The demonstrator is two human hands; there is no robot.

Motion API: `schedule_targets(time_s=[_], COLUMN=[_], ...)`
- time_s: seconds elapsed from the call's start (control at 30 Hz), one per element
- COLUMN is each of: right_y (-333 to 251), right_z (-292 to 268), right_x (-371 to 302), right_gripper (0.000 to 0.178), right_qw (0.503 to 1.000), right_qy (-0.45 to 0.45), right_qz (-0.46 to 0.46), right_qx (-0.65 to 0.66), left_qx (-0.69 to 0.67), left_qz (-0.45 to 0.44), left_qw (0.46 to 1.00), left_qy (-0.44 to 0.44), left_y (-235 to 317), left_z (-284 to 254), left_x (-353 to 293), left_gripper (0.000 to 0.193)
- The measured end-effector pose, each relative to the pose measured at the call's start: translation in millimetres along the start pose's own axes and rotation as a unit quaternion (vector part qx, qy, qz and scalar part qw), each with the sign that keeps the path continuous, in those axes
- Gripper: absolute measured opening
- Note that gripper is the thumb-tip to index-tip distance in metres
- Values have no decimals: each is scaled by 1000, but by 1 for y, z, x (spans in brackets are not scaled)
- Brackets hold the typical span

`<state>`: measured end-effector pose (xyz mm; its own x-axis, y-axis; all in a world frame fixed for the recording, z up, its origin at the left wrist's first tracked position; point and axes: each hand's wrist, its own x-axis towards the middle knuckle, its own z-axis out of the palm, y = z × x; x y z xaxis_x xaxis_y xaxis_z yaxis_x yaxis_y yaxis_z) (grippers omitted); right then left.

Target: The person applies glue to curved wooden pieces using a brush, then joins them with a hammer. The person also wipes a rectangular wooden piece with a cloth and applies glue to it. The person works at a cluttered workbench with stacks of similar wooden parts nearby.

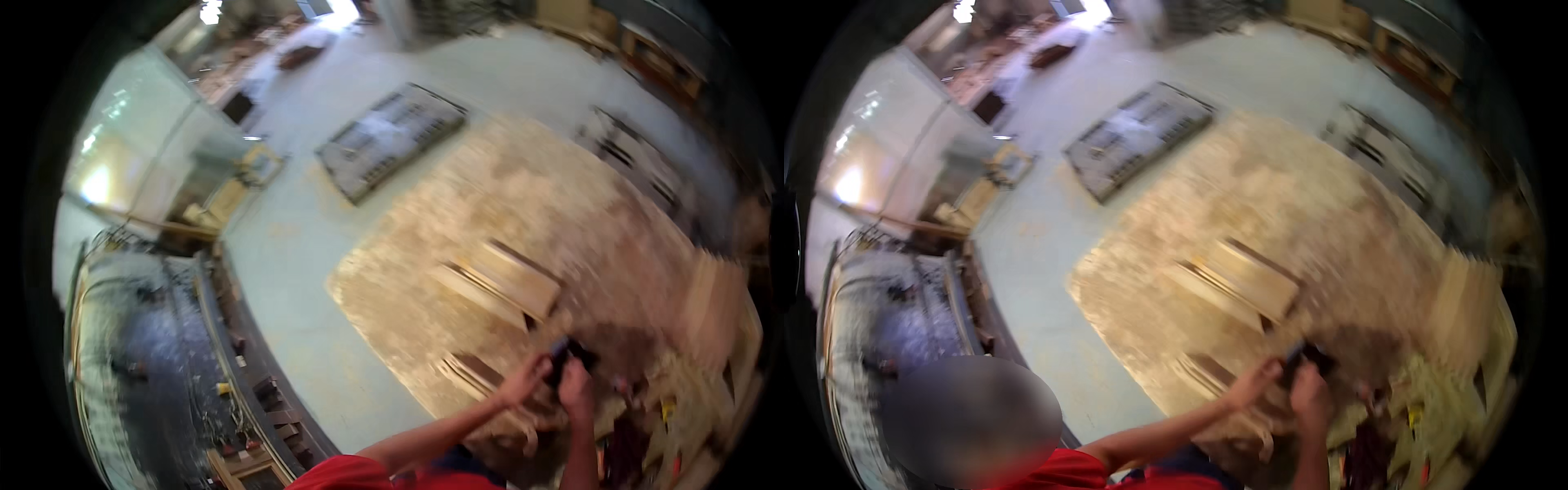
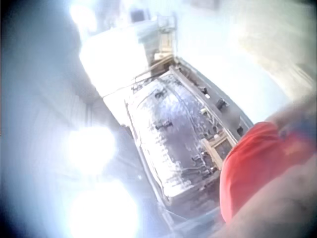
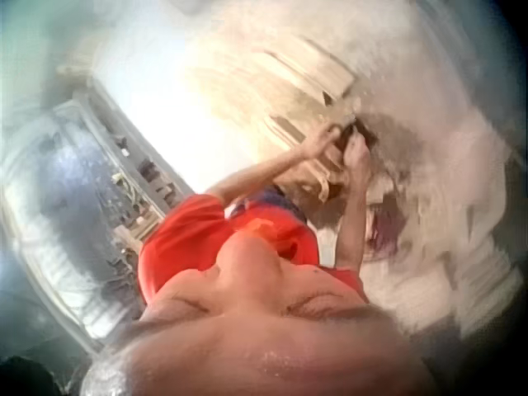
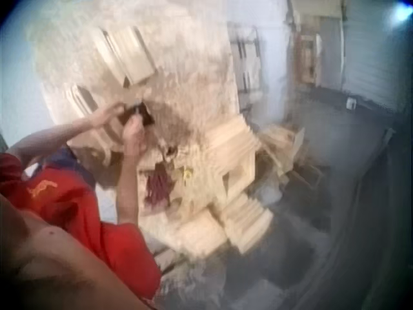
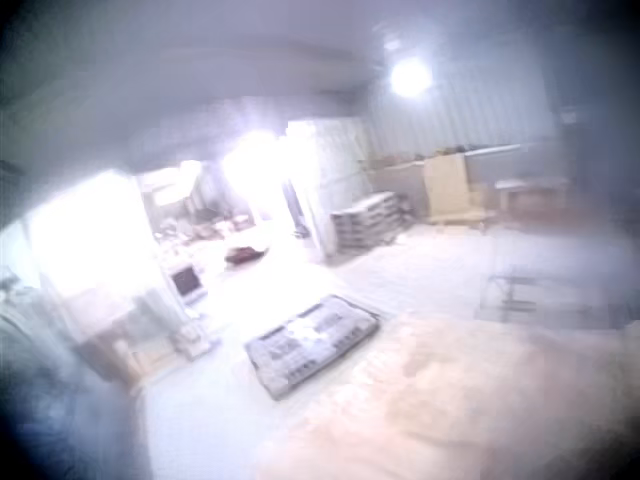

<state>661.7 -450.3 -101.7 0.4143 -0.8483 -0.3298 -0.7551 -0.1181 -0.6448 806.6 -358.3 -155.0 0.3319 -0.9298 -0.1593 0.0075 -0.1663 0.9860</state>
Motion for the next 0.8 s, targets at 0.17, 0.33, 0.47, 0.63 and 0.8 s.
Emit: schedule_targets(time_s=[0.17, 0.33, 0.47, 0.63, 0.8], right_y=[-57, -55, -23, 16, 56], right_z=[-11, -62, -64, -21, 51], right_x=[-50, -113, -121, -44, 62], right_gripper=[42, 25, 12, 18, 18], right_qw=[998, 986, 974, 985, 974], right_qy=[15, 90, 150, 168, -6], right_qz=[-67, -3, 4, -11, 28], right_qx=[12, 138, 168, 34, -226], left_qx=[-572, -659, -658, -566, -573], left_qz=[-177, -250, -259, -278, -317], left_qw=[787, 709, 706, 775, 752], left_qy=[-149, -38, -27, -38, -69], left_y=[29, 68, 59, 40, 15], left_z=[7, 11, 9, -4, -17], left_x=[5, -21, -42, -64, -79], left_gripper=[51, 47, 43, 32, 33])
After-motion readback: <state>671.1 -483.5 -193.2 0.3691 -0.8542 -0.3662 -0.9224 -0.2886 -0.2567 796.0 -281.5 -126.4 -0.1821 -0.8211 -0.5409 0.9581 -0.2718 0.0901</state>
